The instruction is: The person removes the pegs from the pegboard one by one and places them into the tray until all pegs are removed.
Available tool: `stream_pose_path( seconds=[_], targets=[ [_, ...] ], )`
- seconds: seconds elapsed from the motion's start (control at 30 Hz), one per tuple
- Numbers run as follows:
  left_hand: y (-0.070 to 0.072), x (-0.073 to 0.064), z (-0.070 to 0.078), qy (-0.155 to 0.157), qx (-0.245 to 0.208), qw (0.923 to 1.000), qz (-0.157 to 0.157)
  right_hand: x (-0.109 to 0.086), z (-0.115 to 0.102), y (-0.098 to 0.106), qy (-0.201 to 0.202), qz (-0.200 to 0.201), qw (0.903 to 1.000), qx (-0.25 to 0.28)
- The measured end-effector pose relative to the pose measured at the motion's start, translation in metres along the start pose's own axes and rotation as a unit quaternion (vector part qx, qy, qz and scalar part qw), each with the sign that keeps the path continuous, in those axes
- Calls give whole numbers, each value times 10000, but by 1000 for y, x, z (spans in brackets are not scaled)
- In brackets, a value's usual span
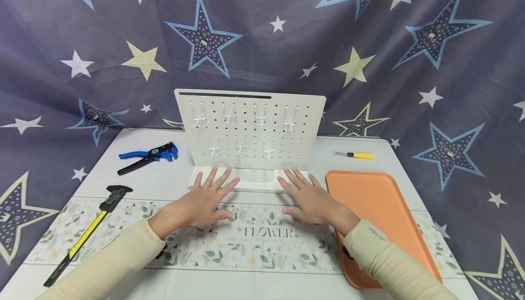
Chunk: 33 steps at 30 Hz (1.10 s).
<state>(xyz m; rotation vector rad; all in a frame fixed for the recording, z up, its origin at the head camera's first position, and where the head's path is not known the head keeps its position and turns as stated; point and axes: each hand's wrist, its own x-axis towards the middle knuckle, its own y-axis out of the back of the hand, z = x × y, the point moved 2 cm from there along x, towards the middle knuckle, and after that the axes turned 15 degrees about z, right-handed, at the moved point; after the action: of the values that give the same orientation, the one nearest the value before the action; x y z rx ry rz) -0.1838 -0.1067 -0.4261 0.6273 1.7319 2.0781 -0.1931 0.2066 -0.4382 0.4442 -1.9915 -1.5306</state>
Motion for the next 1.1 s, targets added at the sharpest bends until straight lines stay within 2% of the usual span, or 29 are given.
stream_pose_path(
  seconds=[0.1, 0.2, 0.27, 0.33, 0.37, 0.43, 0.53, 0.67, 0.73, 0.8, 0.97, 1.1],
  targets=[
    [3, -3, -7, 276, -101, 9993, 245, 6, 2, 4, 26, 445, 9990, -101],
    [7, -6, -18, 661, -222, 9954, 654, 15, 5, 10, -116, 1103, 9937, -179],
    [10, -7, -28, 1006, -417, 9895, 948, 21, 8, 12, -300, 1552, 9872, -193],
    [14, -7, -40, 1439, -716, 9795, 1211, 28, 11, 14, -491, 1939, 9797, -145],
    [15, -7, -48, 1660, -878, 9729, 1347, 31, 12, 14, -567, 2102, 9759, -118],
    [19, -4, -62, 2194, -1306, 9540, 1575, 38, 13, 14, -654, 2395, 9687, -44],
    [25, 4, -84, 2831, -1902, 9180, 2025, 49, 12, 11, -687, 2753, 9589, 10],
    [32, 20, -104, 3254, -2700, 8646, 2716, 66, 11, 5, -731, 3011, 9508, 4],
    [32, 28, -111, 3310, -2957, 8454, 2972, 74, 11, 1, -767, 3049, 9493, 23],
    [32, 36, -114, 3326, -3124, 8319, 3159, 81, 11, -3, -801, 3084, 9479, 59],
    [29, 52, -117, 3381, -3237, 8085, 3567, 93, 10, -11, -931, 3294, 9396, 49],
    [28, 58, -118, 3466, -3194, 7898, 3924, 101, 10, -15, -1142, 3498, 9298, -64]
  ],
)
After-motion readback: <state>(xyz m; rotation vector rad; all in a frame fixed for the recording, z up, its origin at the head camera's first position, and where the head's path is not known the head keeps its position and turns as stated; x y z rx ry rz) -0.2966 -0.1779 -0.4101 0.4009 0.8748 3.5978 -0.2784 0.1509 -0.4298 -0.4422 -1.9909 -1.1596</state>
